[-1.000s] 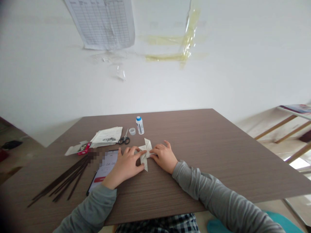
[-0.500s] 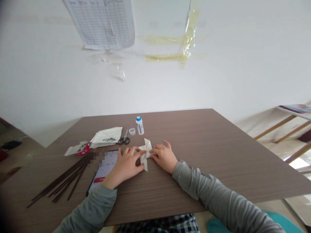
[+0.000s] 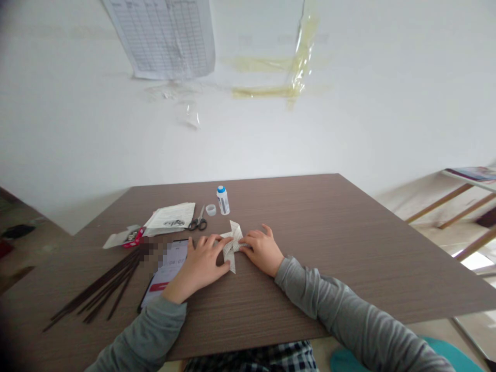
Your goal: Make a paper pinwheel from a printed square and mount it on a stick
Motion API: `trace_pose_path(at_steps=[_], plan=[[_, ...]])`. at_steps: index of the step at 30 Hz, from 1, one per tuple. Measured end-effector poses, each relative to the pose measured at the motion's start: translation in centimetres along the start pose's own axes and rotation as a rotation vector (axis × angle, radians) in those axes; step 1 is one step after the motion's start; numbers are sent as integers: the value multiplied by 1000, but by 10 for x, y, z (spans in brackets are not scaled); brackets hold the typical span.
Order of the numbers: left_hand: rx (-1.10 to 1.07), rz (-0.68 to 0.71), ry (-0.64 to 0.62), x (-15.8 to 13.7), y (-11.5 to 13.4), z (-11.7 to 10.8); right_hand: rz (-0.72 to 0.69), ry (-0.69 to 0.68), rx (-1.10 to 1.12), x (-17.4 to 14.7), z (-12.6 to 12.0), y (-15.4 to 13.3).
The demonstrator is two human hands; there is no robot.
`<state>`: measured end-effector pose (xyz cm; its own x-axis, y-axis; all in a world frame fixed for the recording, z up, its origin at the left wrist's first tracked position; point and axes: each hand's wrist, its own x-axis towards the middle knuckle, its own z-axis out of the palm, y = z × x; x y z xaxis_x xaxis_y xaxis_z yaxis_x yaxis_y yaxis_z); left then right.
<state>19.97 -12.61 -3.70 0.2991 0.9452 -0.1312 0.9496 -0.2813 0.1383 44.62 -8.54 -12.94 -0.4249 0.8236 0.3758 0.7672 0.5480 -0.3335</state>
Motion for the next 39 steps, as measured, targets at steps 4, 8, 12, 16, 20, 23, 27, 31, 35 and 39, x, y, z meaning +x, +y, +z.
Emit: trace_pose_path(at_steps=[4, 8, 12, 16, 20, 23, 27, 31, 35, 39], plan=[[-15, 12, 5, 0, -1, -1, -8, -2, -9, 1, 0, 0], [-3, 22, -4, 2, -2, -1, -2, -9, -3, 2, -1, 0], [20, 23, -14, 4, -4, -1, 10, -18, 6, 2, -2, -1], [10, 36, 2, 4, -6, 1, 2, -5, 24, 0, -2, -3], [5, 51, 24, 4, -7, 1, 5, 6, 23, 0, -1, -2], [12, 49, 4, 4, -7, 1, -1, 6, 19, 1, 1, 0], [19, 47, 22, 3, -7, 4, -2, 1, 18, 1, 1, 1], [8, 33, 54, 1, -6, 8, 4, -1, 21, 1, -1, 0], [-22, 17, 67, -1, -5, 7, 13, -6, 32, 1, -2, -2], [-22, 13, 61, -1, -4, 5, 19, -20, 23, 2, -2, -2]])
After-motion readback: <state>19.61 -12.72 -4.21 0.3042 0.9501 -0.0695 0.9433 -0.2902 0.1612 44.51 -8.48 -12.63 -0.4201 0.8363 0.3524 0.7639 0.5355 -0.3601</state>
